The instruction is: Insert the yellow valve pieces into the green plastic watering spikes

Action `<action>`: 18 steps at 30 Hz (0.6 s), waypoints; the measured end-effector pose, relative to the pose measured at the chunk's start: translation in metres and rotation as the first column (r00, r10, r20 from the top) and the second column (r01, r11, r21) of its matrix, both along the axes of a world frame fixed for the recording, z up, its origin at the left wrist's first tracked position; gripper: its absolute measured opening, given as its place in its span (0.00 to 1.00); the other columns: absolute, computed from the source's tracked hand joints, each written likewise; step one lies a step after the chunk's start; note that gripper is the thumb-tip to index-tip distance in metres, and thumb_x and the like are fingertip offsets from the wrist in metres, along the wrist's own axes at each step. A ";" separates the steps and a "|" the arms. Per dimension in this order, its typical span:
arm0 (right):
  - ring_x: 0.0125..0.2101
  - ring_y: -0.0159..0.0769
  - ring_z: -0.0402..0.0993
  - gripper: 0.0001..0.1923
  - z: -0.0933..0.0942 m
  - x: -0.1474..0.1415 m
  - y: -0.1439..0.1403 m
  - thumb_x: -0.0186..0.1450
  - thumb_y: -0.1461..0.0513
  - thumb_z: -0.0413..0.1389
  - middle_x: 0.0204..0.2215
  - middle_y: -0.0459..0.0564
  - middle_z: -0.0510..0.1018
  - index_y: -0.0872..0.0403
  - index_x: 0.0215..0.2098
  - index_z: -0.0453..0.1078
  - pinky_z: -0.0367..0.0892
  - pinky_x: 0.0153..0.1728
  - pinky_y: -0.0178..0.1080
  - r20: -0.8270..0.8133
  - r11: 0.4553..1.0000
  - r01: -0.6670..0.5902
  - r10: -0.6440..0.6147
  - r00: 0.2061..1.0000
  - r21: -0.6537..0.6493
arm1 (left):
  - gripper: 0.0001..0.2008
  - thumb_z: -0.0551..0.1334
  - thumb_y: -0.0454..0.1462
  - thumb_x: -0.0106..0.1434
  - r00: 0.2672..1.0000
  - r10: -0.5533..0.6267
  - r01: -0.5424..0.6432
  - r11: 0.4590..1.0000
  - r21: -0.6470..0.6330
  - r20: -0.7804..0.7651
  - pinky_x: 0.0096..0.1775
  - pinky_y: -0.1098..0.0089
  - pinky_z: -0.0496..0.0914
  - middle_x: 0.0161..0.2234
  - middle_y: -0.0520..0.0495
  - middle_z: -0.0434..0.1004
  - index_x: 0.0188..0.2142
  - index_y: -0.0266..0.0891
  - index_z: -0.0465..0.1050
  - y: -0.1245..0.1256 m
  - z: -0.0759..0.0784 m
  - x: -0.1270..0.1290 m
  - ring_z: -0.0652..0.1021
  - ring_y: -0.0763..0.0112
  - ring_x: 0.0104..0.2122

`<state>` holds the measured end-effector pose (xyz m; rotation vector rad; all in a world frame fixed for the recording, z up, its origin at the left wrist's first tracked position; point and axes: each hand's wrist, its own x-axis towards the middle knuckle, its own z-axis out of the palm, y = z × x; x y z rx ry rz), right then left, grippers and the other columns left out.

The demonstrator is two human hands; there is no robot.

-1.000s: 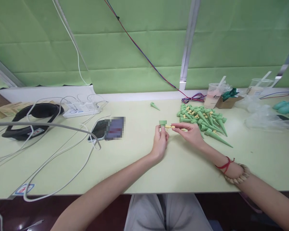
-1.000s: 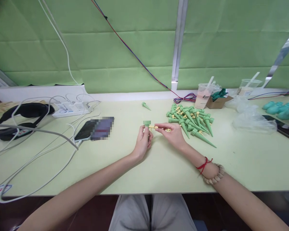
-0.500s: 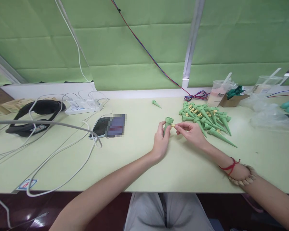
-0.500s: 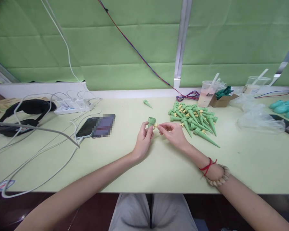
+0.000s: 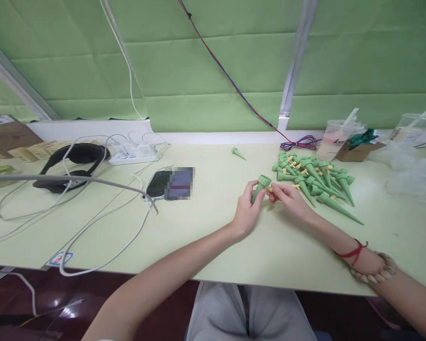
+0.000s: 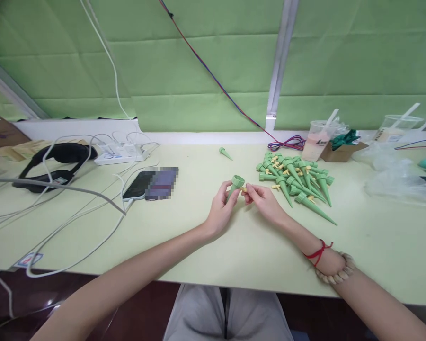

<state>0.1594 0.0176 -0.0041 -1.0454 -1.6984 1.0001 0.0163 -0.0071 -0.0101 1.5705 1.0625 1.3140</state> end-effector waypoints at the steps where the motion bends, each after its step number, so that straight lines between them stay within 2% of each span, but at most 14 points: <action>1: 0.24 0.30 0.65 0.23 -0.001 0.000 0.000 0.61 0.46 0.47 0.19 0.45 0.67 0.56 0.22 0.64 0.64 0.29 0.33 0.001 1.000 0.002 -0.002 1.000 -0.001 | 0.14 0.52 0.44 0.61 1.000 -0.006 0.006 1.000 -0.014 0.025 0.32 0.74 0.60 0.27 0.53 0.69 0.43 0.41 0.62 -0.001 0.000 0.000 0.66 0.75 0.25; 3: 0.24 0.30 0.66 0.22 -0.003 -0.002 0.000 0.61 0.47 0.47 0.20 0.46 0.69 0.56 0.24 0.66 0.65 0.29 0.33 0.007 1.000 0.012 -0.012 1.000 0.008 | 0.14 0.53 0.45 0.60 0.996 0.002 0.004 0.998 -0.070 0.086 0.32 0.74 0.61 0.28 0.52 0.70 0.43 0.41 0.63 -0.002 0.000 0.001 0.67 0.75 0.26; 7: 0.28 0.34 0.71 0.19 -0.007 -0.003 0.002 0.58 0.49 0.53 0.28 0.51 0.75 0.56 0.37 0.69 0.68 0.27 0.35 0.005 0.996 0.070 -0.071 0.997 0.058 | 0.15 0.56 0.46 0.58 0.979 0.059 -0.023 0.983 -0.180 0.195 0.32 0.73 0.63 0.27 0.51 0.71 0.41 0.41 0.63 0.000 -0.001 0.001 0.69 0.74 0.25; 11: 0.30 0.38 0.73 0.16 -0.009 -0.005 0.003 0.55 0.53 0.58 0.34 0.55 0.77 0.56 0.34 0.72 0.71 0.32 0.40 0.084 0.973 0.167 -0.182 0.980 0.156 | 0.15 0.55 0.47 0.58 0.971 0.071 -0.025 0.980 -0.199 0.228 0.31 0.73 0.64 0.26 0.51 0.71 0.41 0.41 0.64 0.003 -0.006 0.001 0.70 0.73 0.25; 15: 0.28 0.37 0.74 0.12 -0.008 -0.012 0.006 0.57 0.55 0.56 0.32 0.53 0.78 0.55 0.33 0.73 0.71 0.32 0.41 0.158 0.956 0.184 -0.223 0.962 0.227 | 0.14 0.55 0.47 0.58 0.963 0.095 -0.039 0.975 -0.217 0.253 0.31 0.72 0.63 0.25 0.52 0.70 0.40 0.42 0.64 0.006 -0.008 -0.003 0.69 0.72 0.25; 18: 0.28 0.37 0.74 0.12 -0.004 -0.025 0.011 0.58 0.55 0.54 0.31 0.53 0.78 0.55 0.33 0.73 0.71 0.31 0.40 0.176 0.942 0.196 -0.249 0.952 0.272 | 0.13 0.55 0.47 0.58 0.966 0.097 -0.047 0.978 -0.202 0.241 0.30 0.72 0.63 0.25 0.52 0.69 0.38 0.42 0.64 0.016 -0.003 -0.015 0.68 0.72 0.25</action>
